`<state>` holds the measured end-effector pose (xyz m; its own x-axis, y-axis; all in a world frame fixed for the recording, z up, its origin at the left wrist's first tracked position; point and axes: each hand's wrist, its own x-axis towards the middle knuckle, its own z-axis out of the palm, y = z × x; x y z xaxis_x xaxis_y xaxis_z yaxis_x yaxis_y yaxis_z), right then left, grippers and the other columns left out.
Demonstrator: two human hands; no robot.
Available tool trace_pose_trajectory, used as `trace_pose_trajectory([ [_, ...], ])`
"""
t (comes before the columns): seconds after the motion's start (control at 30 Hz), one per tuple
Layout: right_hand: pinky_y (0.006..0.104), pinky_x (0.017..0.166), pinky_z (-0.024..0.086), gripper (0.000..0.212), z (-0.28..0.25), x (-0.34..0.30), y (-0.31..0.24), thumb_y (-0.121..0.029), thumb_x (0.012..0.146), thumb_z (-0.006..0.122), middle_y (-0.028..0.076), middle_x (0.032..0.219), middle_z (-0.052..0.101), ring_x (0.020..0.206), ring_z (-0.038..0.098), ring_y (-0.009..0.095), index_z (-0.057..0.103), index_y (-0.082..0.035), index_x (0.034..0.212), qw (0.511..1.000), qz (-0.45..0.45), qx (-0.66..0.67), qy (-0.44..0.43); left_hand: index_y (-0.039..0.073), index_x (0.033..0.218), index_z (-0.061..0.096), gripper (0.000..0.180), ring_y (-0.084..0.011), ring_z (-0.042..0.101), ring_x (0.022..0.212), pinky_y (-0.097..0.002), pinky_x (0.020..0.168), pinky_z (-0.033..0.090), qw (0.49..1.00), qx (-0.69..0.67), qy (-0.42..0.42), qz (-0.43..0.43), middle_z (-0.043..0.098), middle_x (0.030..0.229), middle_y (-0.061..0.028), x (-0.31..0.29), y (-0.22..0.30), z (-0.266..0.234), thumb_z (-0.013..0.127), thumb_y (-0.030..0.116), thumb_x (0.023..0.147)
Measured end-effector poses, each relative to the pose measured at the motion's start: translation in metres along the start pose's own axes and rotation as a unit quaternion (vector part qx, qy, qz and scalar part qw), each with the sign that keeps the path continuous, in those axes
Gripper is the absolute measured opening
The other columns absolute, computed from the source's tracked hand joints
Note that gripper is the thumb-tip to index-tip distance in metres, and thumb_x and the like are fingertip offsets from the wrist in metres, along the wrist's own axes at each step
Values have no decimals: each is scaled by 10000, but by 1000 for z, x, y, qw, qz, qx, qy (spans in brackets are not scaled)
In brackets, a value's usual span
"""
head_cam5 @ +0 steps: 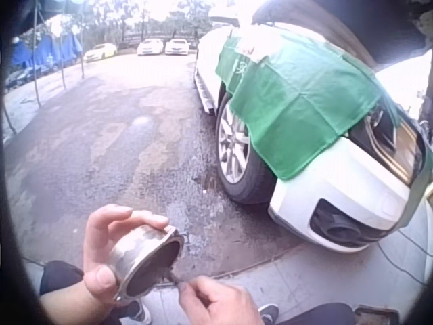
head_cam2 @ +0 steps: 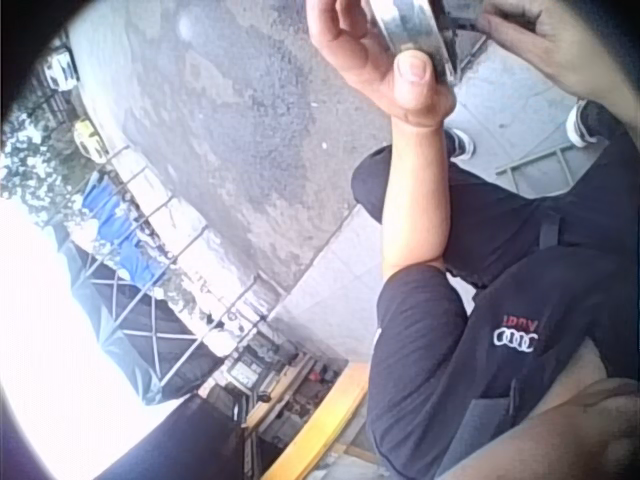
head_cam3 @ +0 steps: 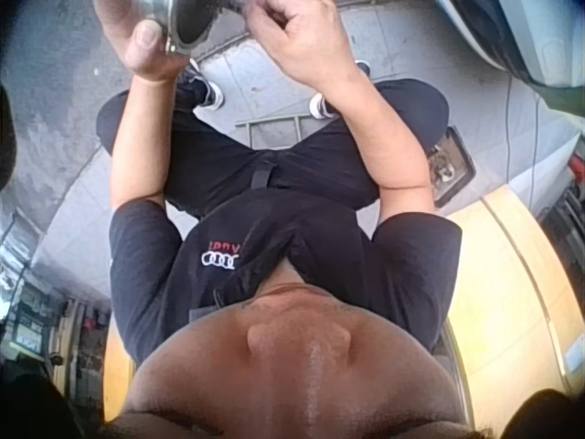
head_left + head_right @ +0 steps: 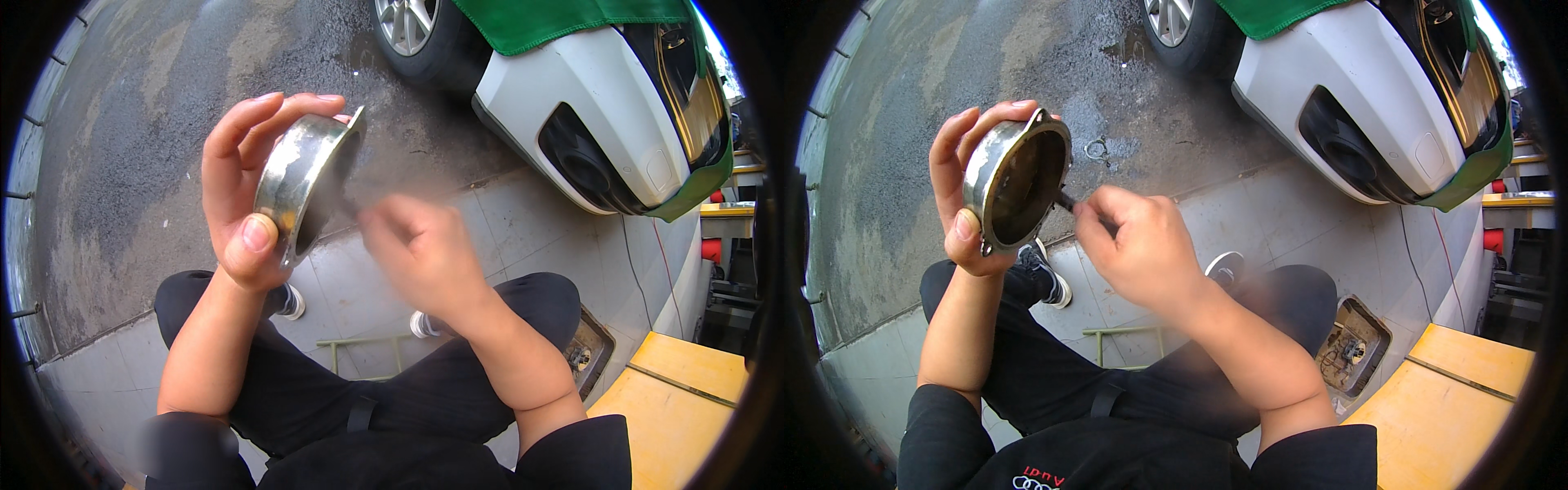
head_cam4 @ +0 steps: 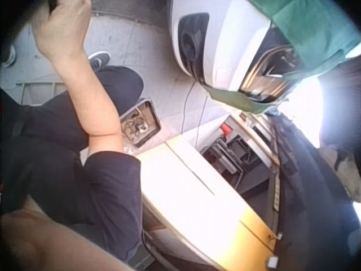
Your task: The person picks up a small metal part from a tray and uses a small metal tool to scrape and clean its inner surface. The person rotates the part to access different areas while continuing to scrape away residue.
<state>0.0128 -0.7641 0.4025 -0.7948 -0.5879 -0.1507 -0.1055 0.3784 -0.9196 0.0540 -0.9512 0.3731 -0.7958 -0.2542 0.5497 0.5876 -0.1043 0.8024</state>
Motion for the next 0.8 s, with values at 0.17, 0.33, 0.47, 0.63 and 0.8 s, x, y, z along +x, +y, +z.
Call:
trace_pose_trajectory([
  [0.17, 286, 570, 441, 240, -3, -5, -3, -183, 942, 645, 28, 639, 594, 619, 526, 75, 676, 34, 843, 978, 44, 148, -142, 98, 1524, 295, 815, -461, 562, 1233, -547, 1022, 499, 999, 1, -49, 11, 473, 1390, -326, 1, 1, -4, 587, 497, 876],
  [0.33, 274, 569, 435, 245, -11, 4, 0, -196, 948, 640, 4, 666, 598, 639, 522, 60, 693, 28, 861, 931, 172, 219, -236, 64, 1506, 306, 823, -422, 570, 1219, -513, 1022, 492, 999, 7, -38, 10, 499, 1370, -323, -1, 2, -2, 599, 514, 882],
  [0.47, 263, 565, 427, 257, -9, 5, 3, -207, 952, 642, 2, 648, 585, 625, 514, 58, 689, 18, 837, 973, 103, 143, -147, 92, 1525, 290, 821, -471, 563, 1229, -553, 1018, 497, 998, 11, -53, 14, 481, 1382, -328, 0, -1, -5, 587, 504, 880],
  [0.63, 252, 541, 407, 266, -5, 1, 4, -218, 955, 642, -6, 626, 575, 594, 499, 51, 678, 7, 817, 960, 104, 195, -170, 28, 1486, 317, 828, -376, 574, 1214, -465, 1020, 488, 1000, 7, -6, 9, 513, 1356, -327, -3, 0, 0, 607, 523, 889],
  [0.8, 245, 558, 416, 227, -7, 5, 8, -219, 972, 637, -21, 683, 585, 630, 519, 46, 684, -21, 872, 888, 192, 325, -265, -1, 1469, 337, 797, -352, 547, 1256, -456, 1057, 467, 998, -12, 64, -24, 507, 1378, -295, 0, 0, 7, 540, 496, 880],
])
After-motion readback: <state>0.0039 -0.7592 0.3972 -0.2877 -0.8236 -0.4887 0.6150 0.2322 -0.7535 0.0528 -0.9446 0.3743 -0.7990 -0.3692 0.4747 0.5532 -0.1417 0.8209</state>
